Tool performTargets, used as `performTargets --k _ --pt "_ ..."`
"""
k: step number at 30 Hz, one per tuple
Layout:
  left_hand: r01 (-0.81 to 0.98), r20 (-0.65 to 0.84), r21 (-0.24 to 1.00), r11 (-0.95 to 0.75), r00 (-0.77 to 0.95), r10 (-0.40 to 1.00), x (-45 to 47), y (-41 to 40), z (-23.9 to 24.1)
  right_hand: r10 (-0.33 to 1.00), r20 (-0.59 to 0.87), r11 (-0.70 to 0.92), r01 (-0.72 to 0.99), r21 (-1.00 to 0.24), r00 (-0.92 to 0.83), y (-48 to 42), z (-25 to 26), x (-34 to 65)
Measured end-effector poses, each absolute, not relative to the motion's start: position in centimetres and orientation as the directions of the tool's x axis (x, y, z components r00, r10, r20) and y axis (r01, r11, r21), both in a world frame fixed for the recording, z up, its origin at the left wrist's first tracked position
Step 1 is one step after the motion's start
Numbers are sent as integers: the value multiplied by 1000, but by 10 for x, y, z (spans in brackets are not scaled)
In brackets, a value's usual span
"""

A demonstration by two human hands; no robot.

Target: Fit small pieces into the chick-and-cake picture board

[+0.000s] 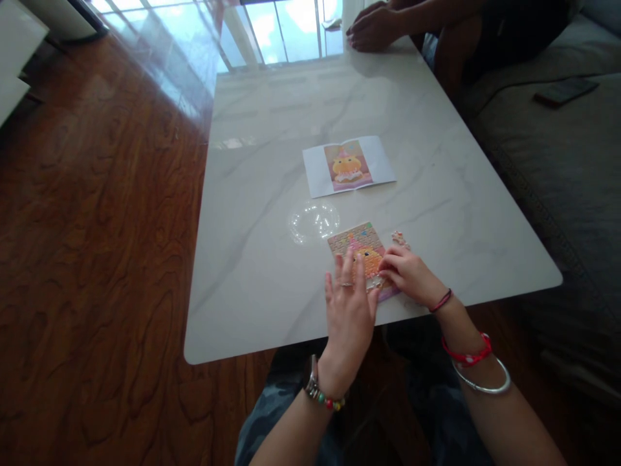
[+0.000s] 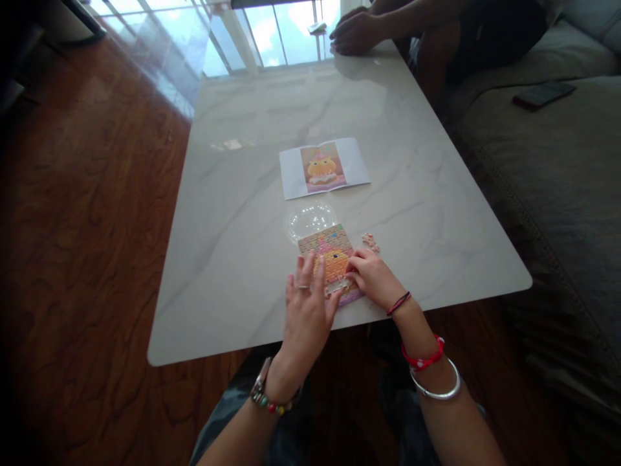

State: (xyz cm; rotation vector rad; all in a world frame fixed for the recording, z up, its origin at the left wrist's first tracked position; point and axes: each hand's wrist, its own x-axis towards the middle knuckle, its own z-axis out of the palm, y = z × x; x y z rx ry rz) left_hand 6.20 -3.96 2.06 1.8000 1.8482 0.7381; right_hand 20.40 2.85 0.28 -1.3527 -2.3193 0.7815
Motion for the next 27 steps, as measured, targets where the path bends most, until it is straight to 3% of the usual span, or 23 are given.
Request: performTargets --k 2,5,9,20,27 --pt "820 -8 568 -71 92 996 71 -47 8 861 16 413 679 -608 -509 28 1 203" --pt "855 -48 516 -37 72 996 83 -47 -9 849 17 427 667 -611 -527 27 3 204" --pt "854 -35 521 16 2 999 85 -38 -15 823 52 479 643 -598 -566 25 3 207" --pt "864 -39 503 -1 24 999 84 -35 -12 805 110 528 620 -581 -583 26 -1 210" --pt "870 -44 492 -13 40 998 83 -35 -14 839 78 442 591 -675 -538 24 5 209"
